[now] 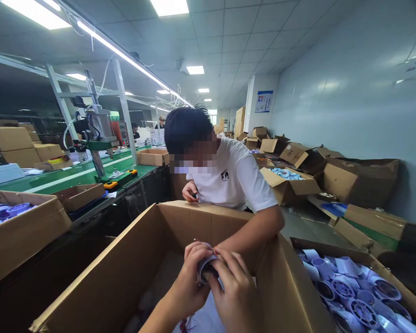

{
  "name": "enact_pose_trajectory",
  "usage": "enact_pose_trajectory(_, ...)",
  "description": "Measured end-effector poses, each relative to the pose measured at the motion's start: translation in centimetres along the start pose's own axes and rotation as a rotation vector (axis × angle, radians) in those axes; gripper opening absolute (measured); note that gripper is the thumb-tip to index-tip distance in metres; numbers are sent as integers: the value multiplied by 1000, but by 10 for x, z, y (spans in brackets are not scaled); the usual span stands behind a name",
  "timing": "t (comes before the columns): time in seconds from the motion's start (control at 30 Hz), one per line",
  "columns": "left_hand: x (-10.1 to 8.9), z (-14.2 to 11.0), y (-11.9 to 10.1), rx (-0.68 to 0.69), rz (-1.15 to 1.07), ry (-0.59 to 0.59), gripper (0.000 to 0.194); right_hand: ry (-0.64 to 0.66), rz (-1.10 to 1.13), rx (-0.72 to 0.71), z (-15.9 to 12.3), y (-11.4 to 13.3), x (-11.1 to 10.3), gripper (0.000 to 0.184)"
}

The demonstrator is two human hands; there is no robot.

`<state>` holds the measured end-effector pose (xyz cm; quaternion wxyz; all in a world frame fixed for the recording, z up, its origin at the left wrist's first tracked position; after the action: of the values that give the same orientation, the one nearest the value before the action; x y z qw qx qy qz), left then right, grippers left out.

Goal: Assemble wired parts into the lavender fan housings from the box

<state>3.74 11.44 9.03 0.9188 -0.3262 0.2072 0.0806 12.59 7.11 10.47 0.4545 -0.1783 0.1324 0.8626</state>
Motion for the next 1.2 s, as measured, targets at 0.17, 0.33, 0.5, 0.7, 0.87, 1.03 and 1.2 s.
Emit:
enact_pose_trajectory(0.17, 0, -1, -2, -19, -5, -1, 56, 8, -13, 48, -3, -1, 3, 17)
enact_pose_trajectory(0.33, 2, 0, 7, -96, -98, 28, 55, 21, -3, 77, -6, -6, 6, 23)
enact_pose_trajectory(0.5, 3, 2, 35, -362, -336, 86, 48, 39, 129, 82, -4, -20, -5, 23)
enact_pose_trajectory(0.7, 17, -2, 50, -553, -779, 225, 68, 271, 646, 217, -10, -32, 29, 60)
enact_pose_trajectory(0.87, 19, -4, 45, -475, -870, 258, 69, 197, 699, 210, -7, -28, 41, 55)
enact_pose_trajectory(1.03, 19, -10, 40, -427, -630, 289, 52, 80, 638, 77, -7, -23, 31, 53)
enact_pose_trajectory(1.2, 15, -9, 40, -401, -495, 248, 49, 139, 580, -5, -6, -19, 33, 60)
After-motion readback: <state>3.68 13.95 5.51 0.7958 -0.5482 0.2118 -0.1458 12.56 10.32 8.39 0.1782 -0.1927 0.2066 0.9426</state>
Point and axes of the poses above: each hand's wrist, its own z-axis towards the middle knuckle, its own x-axis out of the palm, y = z × x, the point moved 10 cm from there along z, towards the middle knuckle, and after that the axes turned 14 degrees about -x, right-handed, at the moved point
